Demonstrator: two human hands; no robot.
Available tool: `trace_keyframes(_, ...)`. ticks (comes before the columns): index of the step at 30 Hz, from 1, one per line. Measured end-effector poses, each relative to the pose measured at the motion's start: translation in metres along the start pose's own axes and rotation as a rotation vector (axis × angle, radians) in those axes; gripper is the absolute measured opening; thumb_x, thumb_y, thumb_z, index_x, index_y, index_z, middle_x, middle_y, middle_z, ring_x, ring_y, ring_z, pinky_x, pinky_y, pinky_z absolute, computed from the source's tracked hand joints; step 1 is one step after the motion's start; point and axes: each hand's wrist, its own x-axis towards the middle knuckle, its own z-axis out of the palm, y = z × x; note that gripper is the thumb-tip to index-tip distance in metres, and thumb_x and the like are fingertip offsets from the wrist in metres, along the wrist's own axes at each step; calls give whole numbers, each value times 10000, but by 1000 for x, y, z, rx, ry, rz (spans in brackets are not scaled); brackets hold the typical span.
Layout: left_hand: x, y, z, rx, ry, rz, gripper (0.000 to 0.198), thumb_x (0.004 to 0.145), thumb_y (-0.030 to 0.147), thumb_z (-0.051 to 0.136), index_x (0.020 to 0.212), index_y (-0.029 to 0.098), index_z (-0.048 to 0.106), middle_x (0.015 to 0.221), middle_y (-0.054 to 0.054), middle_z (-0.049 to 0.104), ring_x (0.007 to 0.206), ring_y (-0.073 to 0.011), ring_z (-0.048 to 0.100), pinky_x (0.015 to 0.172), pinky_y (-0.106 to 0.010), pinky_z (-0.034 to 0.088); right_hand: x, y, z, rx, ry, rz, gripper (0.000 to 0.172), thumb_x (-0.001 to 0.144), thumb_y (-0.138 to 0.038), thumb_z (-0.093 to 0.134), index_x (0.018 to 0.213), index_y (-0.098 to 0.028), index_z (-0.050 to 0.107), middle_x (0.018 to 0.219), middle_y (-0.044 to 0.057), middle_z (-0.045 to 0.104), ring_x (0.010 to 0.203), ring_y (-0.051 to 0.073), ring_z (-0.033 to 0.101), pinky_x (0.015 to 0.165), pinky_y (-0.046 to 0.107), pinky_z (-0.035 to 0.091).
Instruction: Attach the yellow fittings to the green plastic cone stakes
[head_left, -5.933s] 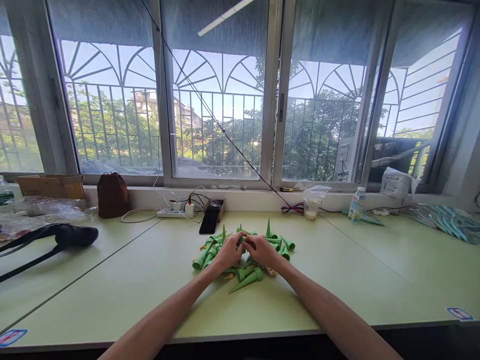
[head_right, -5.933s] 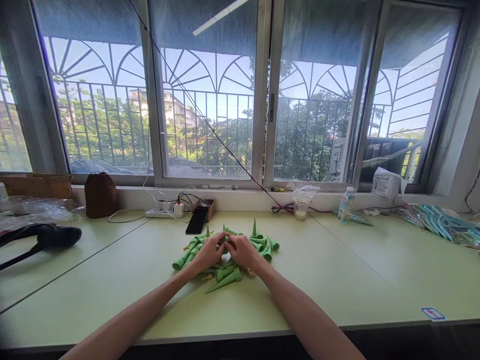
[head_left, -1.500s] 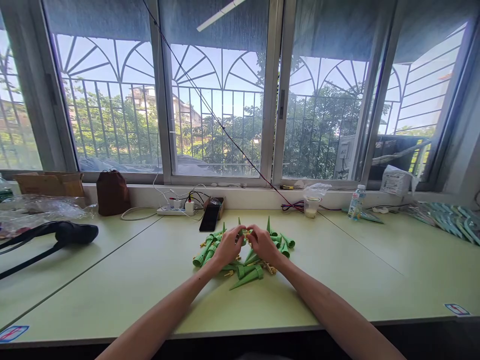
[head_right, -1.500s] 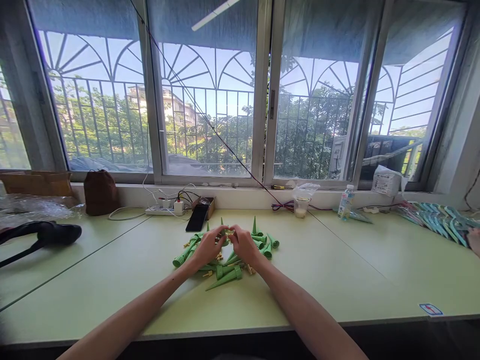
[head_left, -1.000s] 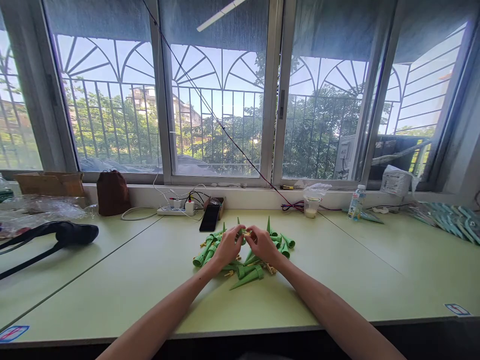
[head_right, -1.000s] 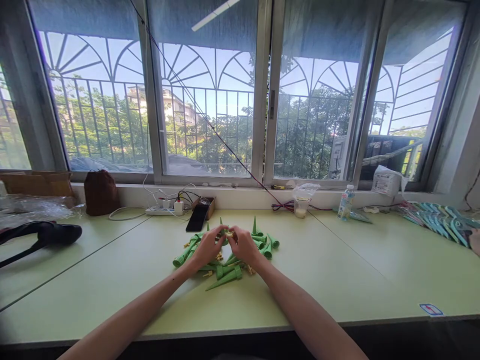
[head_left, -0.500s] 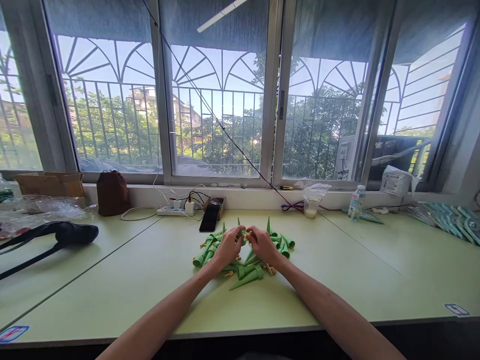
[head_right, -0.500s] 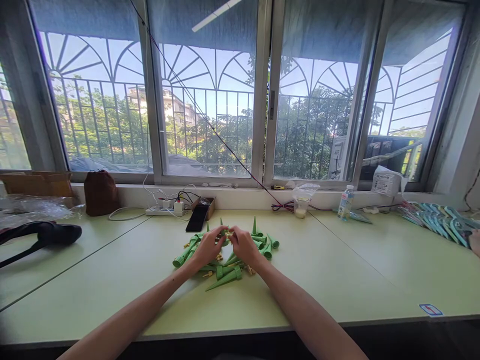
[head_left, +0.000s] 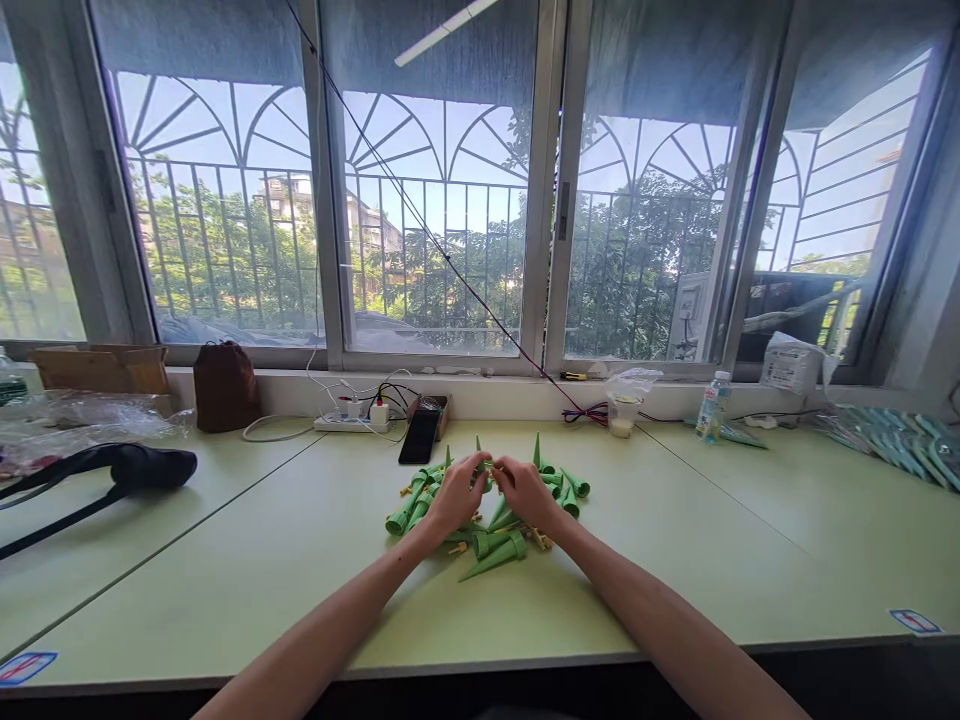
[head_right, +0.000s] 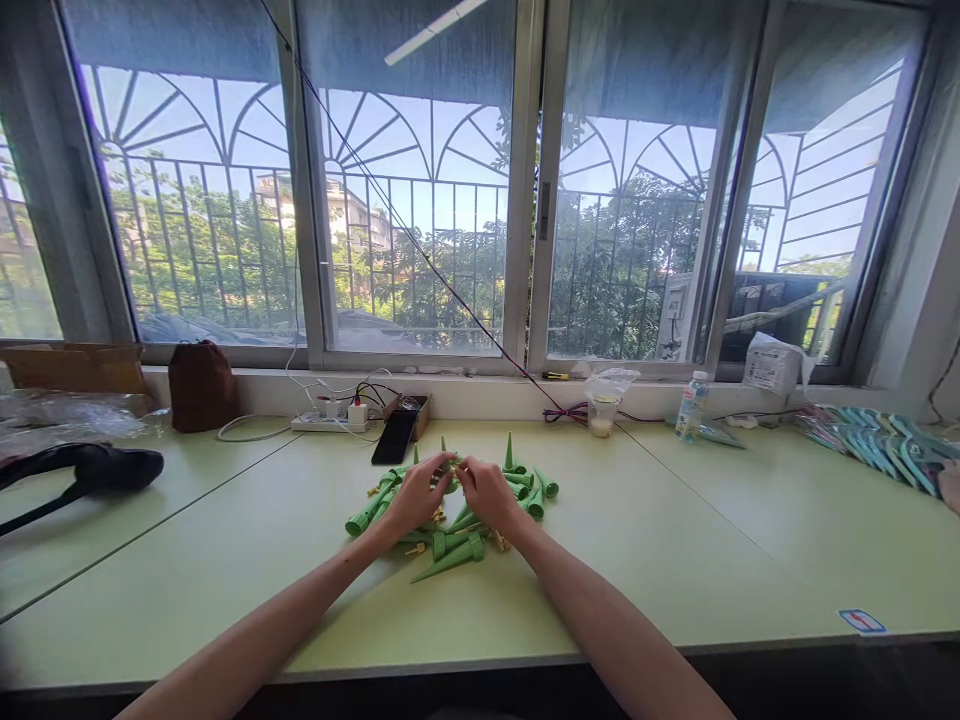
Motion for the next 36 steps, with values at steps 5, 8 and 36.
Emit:
trace_keyframes(5,1,-1,-1,14,26,-2,308,821,121,502,1109,183,593,1085,-83,676,976,-212,629,889,-347,470,0,0,0,-6,14,-25,138,895,-266,508,849,-171,597,663,-2,572,594,125,486,598,218,359)
trace_keyframes(8,1,0,-2,12,30,0,308,821,123,503,1107,189,595,1078,-79,678,966,-213,630,877,-346,473,0,1,0,-22,15,-31,121,879,-232,518,817,-170,601,682,4,568,612,127,479,614,225,363)
trace_keyframes(36,-1,0,0,-10,28,29,288,837,144,487,1092,207,605,1051,-63,685,963,-207,629,873,-340,476,0,8,3,-84,-24,-11,313,922,-273,477,627,-183,529,565,-8,524,527,114,389,544,228,292)
